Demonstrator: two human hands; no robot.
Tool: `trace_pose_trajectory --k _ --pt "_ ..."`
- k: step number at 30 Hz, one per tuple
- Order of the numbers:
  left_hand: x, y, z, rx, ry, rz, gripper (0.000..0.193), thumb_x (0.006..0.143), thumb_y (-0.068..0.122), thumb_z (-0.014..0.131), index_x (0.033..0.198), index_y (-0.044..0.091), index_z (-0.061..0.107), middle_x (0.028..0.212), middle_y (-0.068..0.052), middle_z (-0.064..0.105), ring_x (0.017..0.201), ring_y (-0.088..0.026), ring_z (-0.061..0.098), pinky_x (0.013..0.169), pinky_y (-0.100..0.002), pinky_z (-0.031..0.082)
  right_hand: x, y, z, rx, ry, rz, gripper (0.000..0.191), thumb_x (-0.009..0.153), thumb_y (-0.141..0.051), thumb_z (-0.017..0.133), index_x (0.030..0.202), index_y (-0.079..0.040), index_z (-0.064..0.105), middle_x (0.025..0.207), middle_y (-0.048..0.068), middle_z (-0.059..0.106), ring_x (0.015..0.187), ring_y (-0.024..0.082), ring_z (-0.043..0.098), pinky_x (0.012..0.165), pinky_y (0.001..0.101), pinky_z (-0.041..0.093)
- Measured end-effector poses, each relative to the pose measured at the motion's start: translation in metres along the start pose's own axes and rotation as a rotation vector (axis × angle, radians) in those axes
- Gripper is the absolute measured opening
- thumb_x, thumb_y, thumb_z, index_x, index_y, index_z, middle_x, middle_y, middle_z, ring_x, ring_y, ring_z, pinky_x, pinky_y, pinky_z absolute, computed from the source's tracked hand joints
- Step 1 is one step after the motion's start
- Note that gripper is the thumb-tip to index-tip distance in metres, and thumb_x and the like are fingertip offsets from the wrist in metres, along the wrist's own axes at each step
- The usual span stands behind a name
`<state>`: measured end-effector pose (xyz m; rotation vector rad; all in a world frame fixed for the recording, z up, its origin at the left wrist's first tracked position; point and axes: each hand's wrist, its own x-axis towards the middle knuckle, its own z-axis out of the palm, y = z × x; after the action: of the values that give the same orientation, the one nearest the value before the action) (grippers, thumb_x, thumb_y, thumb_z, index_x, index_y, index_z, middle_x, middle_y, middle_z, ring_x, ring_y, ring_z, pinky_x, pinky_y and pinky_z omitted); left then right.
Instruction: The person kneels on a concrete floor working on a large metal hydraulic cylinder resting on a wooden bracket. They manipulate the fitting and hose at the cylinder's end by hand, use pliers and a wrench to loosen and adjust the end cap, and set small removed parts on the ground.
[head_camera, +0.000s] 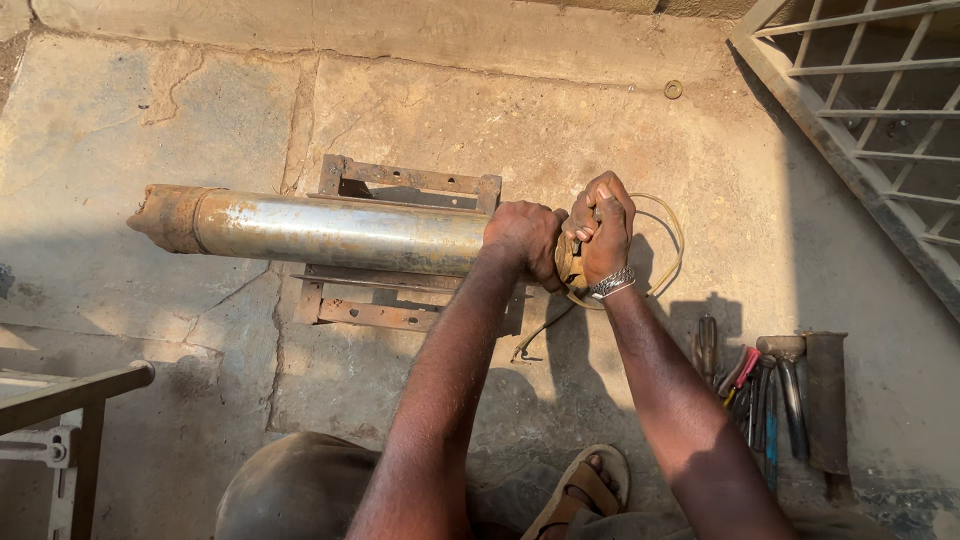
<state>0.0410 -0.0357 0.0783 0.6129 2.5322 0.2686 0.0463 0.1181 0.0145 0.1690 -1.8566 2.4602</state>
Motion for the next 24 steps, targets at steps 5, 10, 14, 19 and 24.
trace_pose_trajectory --k 5,10,14,19,24 --pt "-0.001 0.001 -0.006 0.036 0.040 0.005 0.090 0.054 0.056 0.092 0.127 0.013 0.062 0.113 -0.011 0.073 0.109 -0.028 0.070 0.095 -0.042 0.056 -0.050 -0.008 -0.019 -1.169 -0.224 -0.751 0.024 0.096 -0.032 0.061 0.102 -0.010 0.059 0.106 0.009 0.061 0.102 0.030 0.062 0.089 0.0465 0.047" --pt "-0.005 0.007 -0.016 0.030 0.020 0.001 0.096 0.052 0.062 0.094 0.130 0.016 0.059 0.117 -0.011 0.070 0.113 -0.029 0.067 0.096 -0.044 0.054 -0.061 -0.016 -0.043 -1.025 -0.235 -0.639 0.021 0.110 -0.026 0.051 0.107 -0.007 0.058 0.111 0.014 0.065 0.100 0.029 0.066 0.087 0.0412 0.056" --pt "-0.007 0.007 -0.014 0.024 0.040 0.003 0.095 0.053 0.058 0.093 0.132 0.019 0.059 0.118 -0.010 0.071 0.112 -0.029 0.069 0.095 -0.045 0.055 -0.036 -0.018 -0.043 -0.498 0.140 -0.348 0.025 0.113 -0.027 0.044 0.111 -0.004 0.053 0.101 0.012 0.063 0.075 0.011 0.064 0.063 0.0272 0.054" --pt "-0.008 0.009 -0.007 0.003 0.037 0.007 0.092 0.054 0.060 0.092 0.131 0.020 0.061 0.119 -0.009 0.071 0.114 -0.029 0.068 0.097 -0.045 0.055 0.016 -0.026 -0.044 -0.580 0.053 0.194 0.026 0.110 -0.025 0.041 0.113 -0.004 0.058 0.079 0.006 0.066 0.052 0.008 0.056 0.047 0.0249 0.044" --pt "-0.005 0.008 -0.010 0.028 -0.005 -0.007 0.095 0.053 0.061 0.094 0.131 0.019 0.060 0.121 -0.006 0.069 0.117 -0.026 0.067 0.101 -0.044 0.053 0.045 -0.020 -0.032 -0.725 -0.083 0.489 0.029 0.108 -0.023 0.041 0.115 -0.004 0.061 0.077 0.005 0.067 0.048 0.010 0.055 0.042 0.0277 0.043"
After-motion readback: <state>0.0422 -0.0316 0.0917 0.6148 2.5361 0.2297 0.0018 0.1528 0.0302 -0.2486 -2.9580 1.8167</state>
